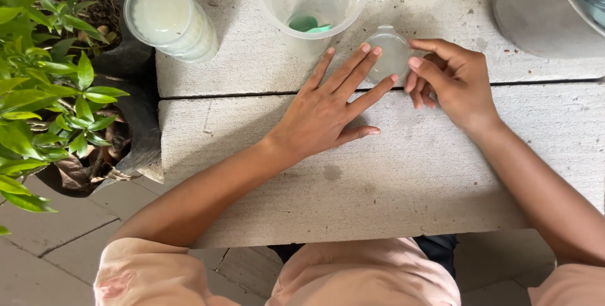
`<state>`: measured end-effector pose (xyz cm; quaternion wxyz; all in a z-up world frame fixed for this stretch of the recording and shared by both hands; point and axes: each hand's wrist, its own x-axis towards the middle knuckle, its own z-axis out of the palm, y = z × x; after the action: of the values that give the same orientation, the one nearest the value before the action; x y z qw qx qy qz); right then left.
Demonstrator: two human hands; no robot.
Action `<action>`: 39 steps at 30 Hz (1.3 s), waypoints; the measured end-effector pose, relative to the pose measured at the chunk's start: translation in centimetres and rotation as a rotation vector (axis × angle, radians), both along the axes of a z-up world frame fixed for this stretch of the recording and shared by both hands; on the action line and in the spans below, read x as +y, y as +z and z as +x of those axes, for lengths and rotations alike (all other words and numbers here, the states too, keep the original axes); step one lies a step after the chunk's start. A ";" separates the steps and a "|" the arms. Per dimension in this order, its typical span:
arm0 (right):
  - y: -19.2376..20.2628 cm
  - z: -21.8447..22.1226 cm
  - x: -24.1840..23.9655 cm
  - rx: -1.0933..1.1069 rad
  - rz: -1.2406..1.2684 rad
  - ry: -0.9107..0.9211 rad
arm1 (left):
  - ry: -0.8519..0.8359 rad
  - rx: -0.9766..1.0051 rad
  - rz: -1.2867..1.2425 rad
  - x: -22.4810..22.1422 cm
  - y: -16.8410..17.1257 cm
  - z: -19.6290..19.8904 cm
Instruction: Stirring liquid in small plastic cups and organizing larger plastic cups and lids on a workbench.
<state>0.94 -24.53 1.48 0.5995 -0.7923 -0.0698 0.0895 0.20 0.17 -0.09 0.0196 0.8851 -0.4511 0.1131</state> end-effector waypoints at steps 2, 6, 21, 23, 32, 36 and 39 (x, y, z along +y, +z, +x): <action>-0.1 0.2 0.3 0.102 0.106 -0.007 | 0.001 0.010 0.001 0.0 0.0 0.0; 0.0 0.3 0.8 0.153 0.223 -0.002 | 0.011 -0.012 0.009 -0.1 -0.2 -0.1; -1.4 -1.4 1.0 0.129 0.185 -0.119 | -0.468 -0.054 -0.637 -0.8 -1.1 -2.1; -1.0 -1.8 1.6 0.138 0.146 -0.122 | -0.481 -0.092 -0.633 -0.5 -0.4 -3.0; 0.4 -3.0 6.8 0.185 0.106 0.039 | -0.623 -0.040 -0.721 -1.5 -0.3 -6.8; 0.7 -2.1 10.7 0.248 0.202 0.116 | -0.623 0.010 -0.746 -1.4 -0.3 -7.4; -0.7 -0.8 13.7 0.183 0.356 0.133 | -0.635 0.033 -0.753 -1.6 -0.7 -7.8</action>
<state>0.10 -10.87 0.80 0.7268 -0.6559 -0.0819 0.1868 -7.58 -1.45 -0.81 0.3787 0.6369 -0.6261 0.2428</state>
